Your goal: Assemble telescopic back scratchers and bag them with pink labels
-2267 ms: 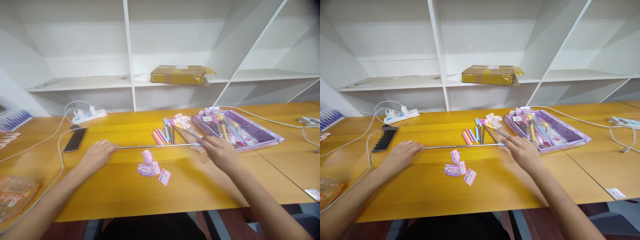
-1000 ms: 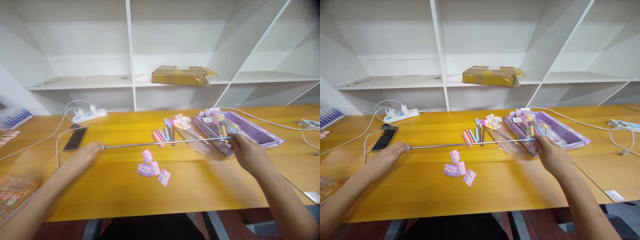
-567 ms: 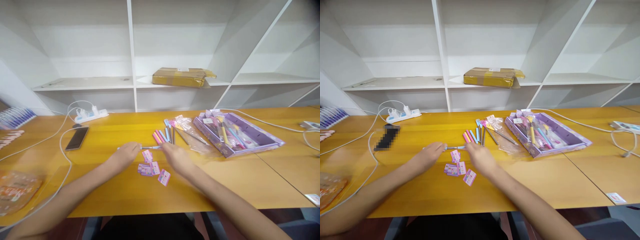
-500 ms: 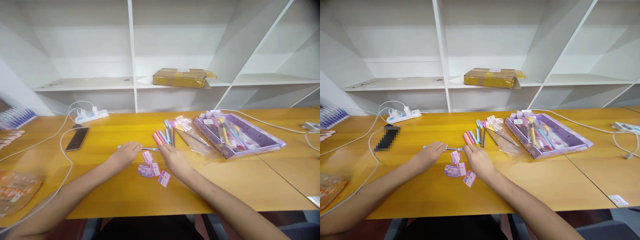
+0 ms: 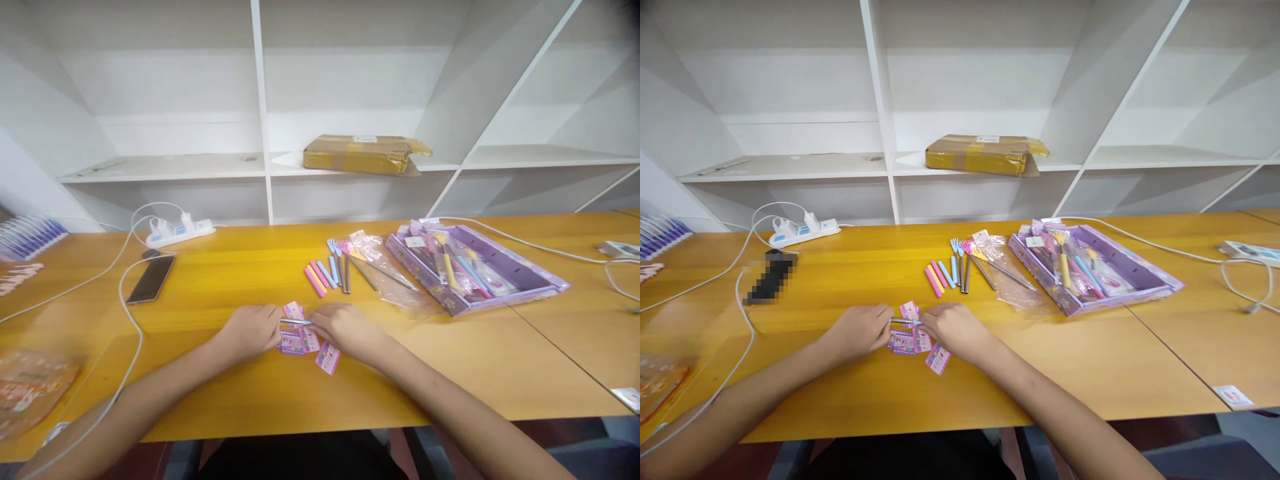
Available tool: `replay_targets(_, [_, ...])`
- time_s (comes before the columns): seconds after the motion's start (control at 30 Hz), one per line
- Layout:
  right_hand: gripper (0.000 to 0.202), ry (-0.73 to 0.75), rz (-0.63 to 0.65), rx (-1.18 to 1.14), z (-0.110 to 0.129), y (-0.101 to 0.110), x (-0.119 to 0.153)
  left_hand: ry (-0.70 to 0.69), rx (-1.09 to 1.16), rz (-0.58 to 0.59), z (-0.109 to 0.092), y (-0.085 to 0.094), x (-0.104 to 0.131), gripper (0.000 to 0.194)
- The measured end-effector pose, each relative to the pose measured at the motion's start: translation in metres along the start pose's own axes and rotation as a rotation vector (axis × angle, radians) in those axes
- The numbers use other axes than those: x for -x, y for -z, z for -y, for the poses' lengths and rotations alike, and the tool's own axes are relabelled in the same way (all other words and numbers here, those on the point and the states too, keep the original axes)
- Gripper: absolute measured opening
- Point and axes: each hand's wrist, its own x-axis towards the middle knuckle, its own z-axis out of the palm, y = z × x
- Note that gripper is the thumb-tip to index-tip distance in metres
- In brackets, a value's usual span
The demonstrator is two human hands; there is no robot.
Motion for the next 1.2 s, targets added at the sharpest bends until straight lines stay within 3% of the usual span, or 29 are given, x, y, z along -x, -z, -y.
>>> replay_targets(0.17, [0.02,0.13,-0.125,0.124,0.0,0.001,0.0,0.19,0.041,0.131,-0.002,0.013,0.004,0.025])
replay_targets(0.37, [0.017,0.042,-0.119,0.101,0.001,0.001,-0.001,0.258,0.032,0.132,-0.004,0.022,0.002,0.028])
replay_targets(0.47, [0.018,0.016,-0.143,0.106,-0.009,0.011,0.006,0.298,0.018,0.139,0.005,0.022,0.003,0.028])
replay_targets(0.6, [0.026,-0.07,-0.254,0.165,-0.056,0.031,0.049,0.403,-0.03,0.128,0.049,0.023,0.022,0.028])
replay_targets(0.7, [0.029,-0.172,-0.313,0.227,-0.104,0.045,0.106,0.428,-0.097,0.118,0.093,0.025,0.05,0.027])
replay_targets(0.8, [0.026,-0.337,-0.341,0.276,-0.137,0.053,0.162,0.449,-0.164,0.055,0.123,0.025,0.079,0.025])
replay_targets(0.93, [0.026,-0.436,-0.347,0.267,-0.145,0.054,0.201,0.415,-0.161,-0.011,0.134,0.022,0.099,0.022])
replay_targets(1.07, [0.028,-0.469,-0.342,0.227,-0.138,0.05,0.204,0.4,-0.113,-0.029,0.131,0.018,0.1,0.021])
replay_targets(1.2, [0.031,-0.669,-0.304,0.103,-0.144,0.05,0.203,0.406,-0.079,0.003,0.125,0.017,0.095,0.022])
